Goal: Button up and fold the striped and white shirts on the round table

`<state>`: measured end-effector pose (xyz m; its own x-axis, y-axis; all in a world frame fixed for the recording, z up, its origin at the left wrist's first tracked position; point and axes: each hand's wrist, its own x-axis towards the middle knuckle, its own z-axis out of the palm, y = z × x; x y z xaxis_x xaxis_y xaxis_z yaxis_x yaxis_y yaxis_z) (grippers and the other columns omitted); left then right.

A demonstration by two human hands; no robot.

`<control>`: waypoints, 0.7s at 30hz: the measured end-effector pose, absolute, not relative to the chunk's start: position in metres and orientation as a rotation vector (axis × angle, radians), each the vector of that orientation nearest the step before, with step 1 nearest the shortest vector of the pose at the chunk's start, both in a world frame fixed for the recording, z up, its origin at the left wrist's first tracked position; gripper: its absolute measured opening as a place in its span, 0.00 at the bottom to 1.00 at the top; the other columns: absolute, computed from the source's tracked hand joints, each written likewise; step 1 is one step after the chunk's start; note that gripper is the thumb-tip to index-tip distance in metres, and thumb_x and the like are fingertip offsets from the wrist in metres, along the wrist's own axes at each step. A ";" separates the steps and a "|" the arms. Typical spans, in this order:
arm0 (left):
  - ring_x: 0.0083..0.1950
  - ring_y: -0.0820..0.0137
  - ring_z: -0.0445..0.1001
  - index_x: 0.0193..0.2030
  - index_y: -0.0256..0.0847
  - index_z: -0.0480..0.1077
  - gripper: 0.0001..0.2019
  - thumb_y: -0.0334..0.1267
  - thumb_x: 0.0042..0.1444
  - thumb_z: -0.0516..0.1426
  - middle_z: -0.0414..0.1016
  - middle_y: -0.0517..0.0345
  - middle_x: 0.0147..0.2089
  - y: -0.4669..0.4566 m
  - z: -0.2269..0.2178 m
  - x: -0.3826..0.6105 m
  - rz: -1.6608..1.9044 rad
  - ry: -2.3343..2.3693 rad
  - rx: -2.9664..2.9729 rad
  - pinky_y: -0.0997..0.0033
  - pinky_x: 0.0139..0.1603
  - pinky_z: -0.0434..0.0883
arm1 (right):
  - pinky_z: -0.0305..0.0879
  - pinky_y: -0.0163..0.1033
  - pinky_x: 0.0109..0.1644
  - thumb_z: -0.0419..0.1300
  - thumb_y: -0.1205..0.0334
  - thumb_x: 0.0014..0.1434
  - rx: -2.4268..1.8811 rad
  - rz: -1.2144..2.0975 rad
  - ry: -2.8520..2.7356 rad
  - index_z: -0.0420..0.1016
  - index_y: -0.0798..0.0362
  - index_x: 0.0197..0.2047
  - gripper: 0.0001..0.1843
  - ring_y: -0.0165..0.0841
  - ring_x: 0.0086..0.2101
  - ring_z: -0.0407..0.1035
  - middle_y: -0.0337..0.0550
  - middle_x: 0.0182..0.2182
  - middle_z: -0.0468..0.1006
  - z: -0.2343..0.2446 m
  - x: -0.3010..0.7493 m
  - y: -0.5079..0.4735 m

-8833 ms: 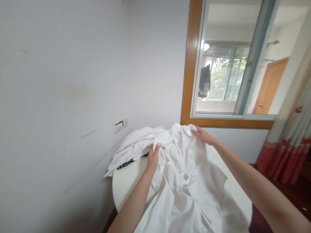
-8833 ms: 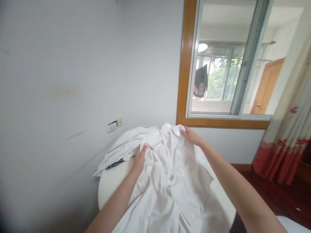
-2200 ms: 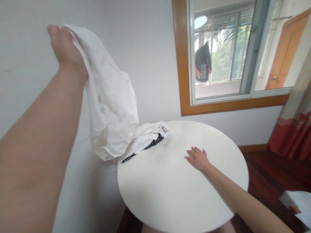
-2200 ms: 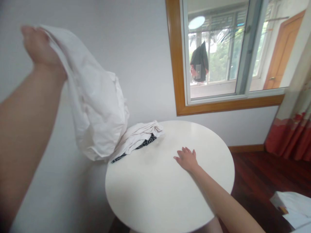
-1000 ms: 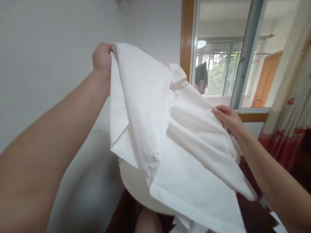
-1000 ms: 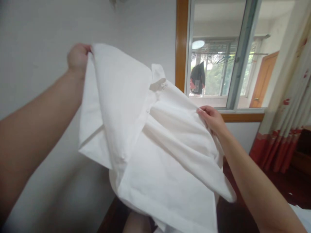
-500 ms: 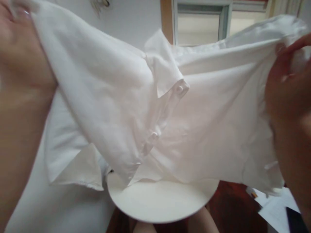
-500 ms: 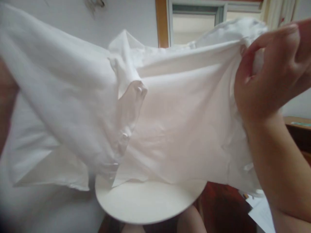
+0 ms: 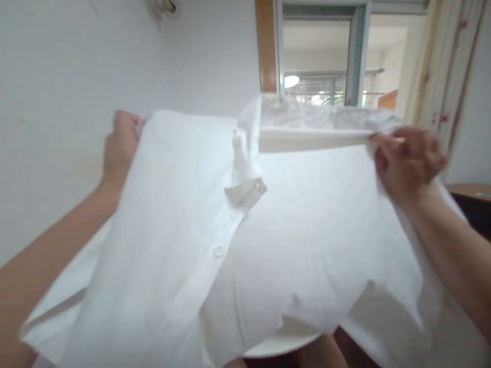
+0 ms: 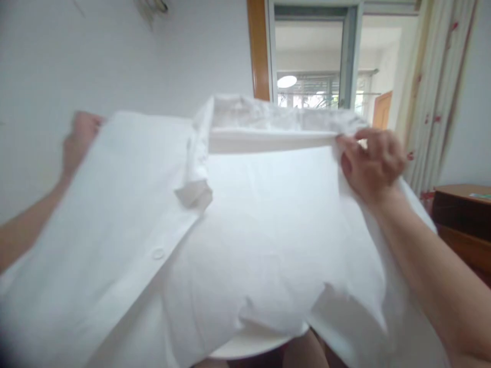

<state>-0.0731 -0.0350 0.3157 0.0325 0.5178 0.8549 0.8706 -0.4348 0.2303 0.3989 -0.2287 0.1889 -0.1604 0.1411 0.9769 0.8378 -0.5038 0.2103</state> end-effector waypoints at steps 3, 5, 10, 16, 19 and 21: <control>0.45 0.57 0.74 0.57 0.30 0.55 0.22 0.47 0.67 0.39 0.73 0.50 0.39 -0.038 0.278 -0.087 -0.941 -1.648 -1.875 0.55 0.45 0.69 | 0.51 0.40 0.42 0.47 0.62 0.66 -1.519 -1.729 -1.400 0.71 0.49 0.52 0.16 0.34 0.40 0.60 0.47 0.44 0.70 0.194 0.385 -0.154; 0.43 0.58 0.75 0.56 0.30 0.55 0.21 0.45 0.67 0.38 0.75 0.46 0.38 -0.008 0.238 -0.079 -0.691 -1.731 -1.901 0.59 0.43 0.70 | 0.53 0.40 0.43 0.46 0.65 0.66 -1.621 -1.558 -1.546 0.69 0.50 0.54 0.17 0.34 0.40 0.60 0.49 0.45 0.70 0.165 0.375 -0.106; 0.46 0.54 0.75 0.57 0.27 0.58 0.21 0.39 0.64 0.39 0.75 0.35 0.44 0.057 0.113 -0.045 -0.492 -2.068 -1.965 0.58 0.43 0.70 | 0.57 0.49 0.51 0.42 0.70 0.64 -2.000 -0.722 -2.049 0.65 0.57 0.58 0.22 0.43 0.51 0.60 0.61 0.54 0.65 0.043 0.340 -0.035; 0.67 0.54 0.53 0.65 0.37 0.56 0.28 0.27 0.55 0.47 0.55 0.43 0.67 0.056 0.011 -0.010 -0.503 -1.678 -2.185 0.46 0.64 0.52 | 0.61 0.46 0.55 0.50 0.69 0.59 -1.965 -0.428 -2.317 0.72 0.50 0.52 0.20 0.39 0.55 0.61 0.51 0.55 0.68 -0.026 0.331 -0.010; 0.69 0.59 0.51 0.57 0.42 0.67 0.24 0.25 0.55 0.46 0.58 0.51 0.66 0.041 -0.007 0.013 -0.621 -1.278 -2.372 0.50 0.68 0.47 | 0.54 0.42 0.60 0.51 0.70 0.56 -1.927 -0.307 -2.278 0.66 0.51 0.59 0.26 0.37 0.59 0.57 0.50 0.61 0.61 -0.028 0.354 -0.010; 0.67 0.61 0.54 0.48 0.42 0.73 0.19 0.26 0.56 0.47 0.63 0.54 0.63 0.031 -0.009 0.029 -0.665 -1.121 -2.488 0.53 0.68 0.48 | 0.53 0.41 0.61 0.52 0.70 0.56 -1.975 -0.278 -2.150 0.63 0.54 0.61 0.28 0.37 0.58 0.57 0.51 0.61 0.61 -0.025 0.372 -0.014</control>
<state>0.0290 0.0310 -0.0091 0.5810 0.6104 0.5384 0.7651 -0.6352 -0.1054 0.3718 -0.0143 -0.0250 -0.0808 0.9571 0.2781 0.9964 0.0848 -0.0021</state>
